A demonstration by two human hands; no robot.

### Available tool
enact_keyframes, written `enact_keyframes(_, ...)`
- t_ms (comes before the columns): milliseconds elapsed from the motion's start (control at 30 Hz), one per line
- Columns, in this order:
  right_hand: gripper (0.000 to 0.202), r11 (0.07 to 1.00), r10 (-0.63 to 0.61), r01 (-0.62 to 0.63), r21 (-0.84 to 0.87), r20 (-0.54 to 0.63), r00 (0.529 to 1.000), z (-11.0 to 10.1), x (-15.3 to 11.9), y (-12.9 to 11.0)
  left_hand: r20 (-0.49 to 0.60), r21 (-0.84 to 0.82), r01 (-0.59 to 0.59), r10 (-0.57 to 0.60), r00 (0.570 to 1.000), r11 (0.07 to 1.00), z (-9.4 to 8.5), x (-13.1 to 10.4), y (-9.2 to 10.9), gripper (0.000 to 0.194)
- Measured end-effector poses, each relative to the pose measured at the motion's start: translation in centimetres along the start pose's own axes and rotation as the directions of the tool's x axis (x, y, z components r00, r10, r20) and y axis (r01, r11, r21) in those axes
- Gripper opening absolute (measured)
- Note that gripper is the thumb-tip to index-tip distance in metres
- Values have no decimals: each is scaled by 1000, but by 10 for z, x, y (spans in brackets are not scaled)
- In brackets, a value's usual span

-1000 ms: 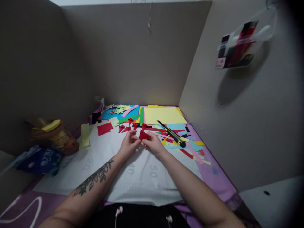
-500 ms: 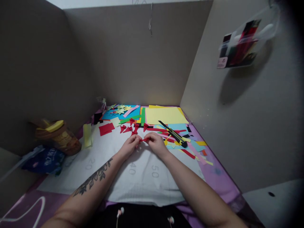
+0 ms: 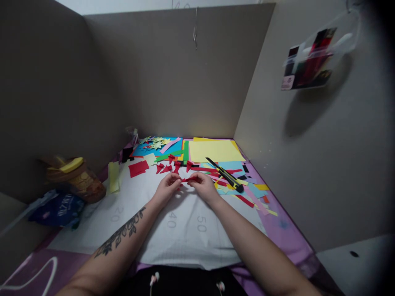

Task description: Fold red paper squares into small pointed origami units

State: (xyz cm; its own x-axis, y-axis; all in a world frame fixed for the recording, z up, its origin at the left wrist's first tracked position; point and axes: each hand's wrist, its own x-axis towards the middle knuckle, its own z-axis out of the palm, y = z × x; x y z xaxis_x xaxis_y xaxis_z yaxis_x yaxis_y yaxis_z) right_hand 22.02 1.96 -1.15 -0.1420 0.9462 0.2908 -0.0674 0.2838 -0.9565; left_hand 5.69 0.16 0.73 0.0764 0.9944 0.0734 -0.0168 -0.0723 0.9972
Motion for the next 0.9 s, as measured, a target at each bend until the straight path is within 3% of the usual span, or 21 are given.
enact_keyframes(167, 6, 999, -10, 9, -42, -15, 1000, 0, 1, 0, 77, -13, 35, -34, 996, 999, 0, -2, 0, 24)
enact_keyframes(300, 7, 998, 4, -6, -65, -28, 1000, -1, 0, -3, 69, 39, -8, 5, 998, 999, 0, -2, -1, 23)
enact_keyframes(500, 7, 998, 38, -38, -51, 5, 999, 0, -1, -1, 44, 66, 22, -24, 999, 998, 1, -1, -3, 22)
enact_keyframes(767, 14, 997, 67, -71, 34, 107, 992, 3, -3, -3, 6, 35, 17, -18, 1000, 999, 1, 3, -6, 26)
enact_keyframes(900, 16, 998, 47, -44, -42, 57, 997, 8, -4, -2, 20, 50, 8, -9, 1000, 999, 2, 3, -8, 28)
